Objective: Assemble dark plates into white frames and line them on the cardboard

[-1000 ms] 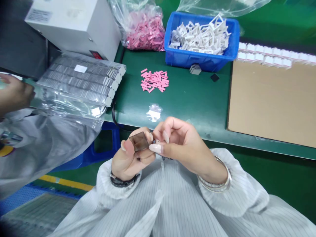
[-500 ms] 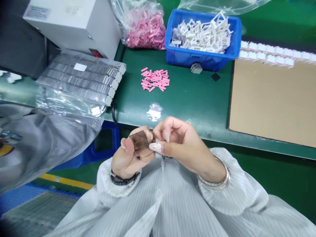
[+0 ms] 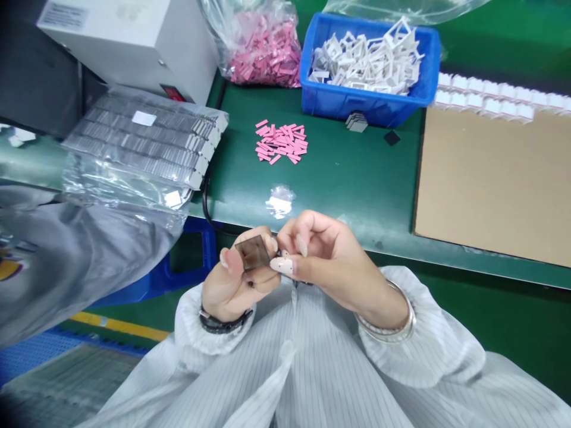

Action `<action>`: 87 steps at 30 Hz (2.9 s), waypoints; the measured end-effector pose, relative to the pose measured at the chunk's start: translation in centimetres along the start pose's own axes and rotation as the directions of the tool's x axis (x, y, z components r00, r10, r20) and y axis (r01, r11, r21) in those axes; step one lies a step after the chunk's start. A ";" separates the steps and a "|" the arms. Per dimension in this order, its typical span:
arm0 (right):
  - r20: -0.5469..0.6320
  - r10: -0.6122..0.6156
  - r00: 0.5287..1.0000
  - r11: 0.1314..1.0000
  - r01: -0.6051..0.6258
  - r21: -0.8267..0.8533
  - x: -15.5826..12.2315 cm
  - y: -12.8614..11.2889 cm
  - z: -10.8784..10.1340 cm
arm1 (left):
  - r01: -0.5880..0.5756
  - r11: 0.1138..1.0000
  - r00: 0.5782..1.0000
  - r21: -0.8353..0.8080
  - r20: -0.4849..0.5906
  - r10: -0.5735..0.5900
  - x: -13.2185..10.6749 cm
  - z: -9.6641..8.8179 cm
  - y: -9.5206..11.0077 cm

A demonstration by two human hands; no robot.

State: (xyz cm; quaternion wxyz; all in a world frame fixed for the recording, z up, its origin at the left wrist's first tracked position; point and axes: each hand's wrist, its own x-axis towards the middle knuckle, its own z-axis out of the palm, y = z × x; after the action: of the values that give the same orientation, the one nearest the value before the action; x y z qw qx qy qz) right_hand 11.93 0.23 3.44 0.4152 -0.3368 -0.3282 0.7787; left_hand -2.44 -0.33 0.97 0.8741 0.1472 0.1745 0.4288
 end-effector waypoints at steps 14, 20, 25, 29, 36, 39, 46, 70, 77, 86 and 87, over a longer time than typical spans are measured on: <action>0.012 -0.011 1.000 1.000 0.011 0.009 0.1 0.1 0.0 | -0.007 1.000 1.000 -0.009 0.010 0.007 -0.1 -0.1 -0.2; 0.012 -0.006 1.000 1.000 0.006 0.018 0.0 0.1 0.1 | -0.007 1.000 1.000 0.005 -0.009 0.007 0.0 -0.1 -0.2; -0.002 0.002 1.000 1.000 -0.002 0.004 0.1 0.0 -0.1 | -0.009 1.000 1.000 -0.005 0.008 0.010 0.1 -0.1 -0.2; -0.004 -0.005 1.000 1.000 0.005 -0.015 0.1 0.1 -0.2 | -0.003 1.000 1.000 -0.006 -0.001 0.003 0.0 -0.2 -0.2; 0.020 -0.298 0.954 0.872 0.281 -0.401 -0.3 -0.4 -0.4 | 0.068 0.998 0.995 -0.012 -0.065 -0.069 0.0 -0.3 -0.5; 0.217 -0.421 0.881 0.585 0.446 -0.677 -0.4 -1.6 -0.7 | 0.135 0.991 0.987 -0.013 -0.089 -0.136 -0.1 -0.3 -0.8; 0.435 -0.187 0.881 0.234 0.470 -0.851 0.0 -4.9 -0.5 | 0.202 0.978 0.978 0.045 -0.071 -0.198 -0.1 -0.1 -0.8; 0.461 -0.053 0.886 0.212 0.461 -0.862 0.4 -5.8 -0.7 | 0.214 0.976 0.976 0.048 -0.053 -0.211 0.2 -0.1 -0.7; 0.480 -0.083 0.873 0.150 0.487 -0.860 0.3 -5.5 -0.7 | 0.199 0.978 0.979 0.056 -0.063 -0.196 0.3 -0.2 -0.8; 0.462 -0.154 0.873 0.093 0.478 -0.873 0.0 -4.9 -0.3 | 0.176 0.974 0.978 0.139 -0.134 -0.158 0.4 0.0 -1.3; 0.460 -0.140 0.877 0.105 0.476 -0.873 0.0 -4.9 -0.3 | 0.168 0.976 0.980 0.139 -0.129 -0.150 0.4 0.0 -1.4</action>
State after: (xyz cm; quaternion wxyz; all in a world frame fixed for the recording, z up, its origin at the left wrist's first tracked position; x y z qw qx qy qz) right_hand 14.24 2.46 7.21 0.2104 -0.3382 -0.8603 0.3181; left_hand -1.25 -0.81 0.37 0.8803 0.1721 0.2686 0.3512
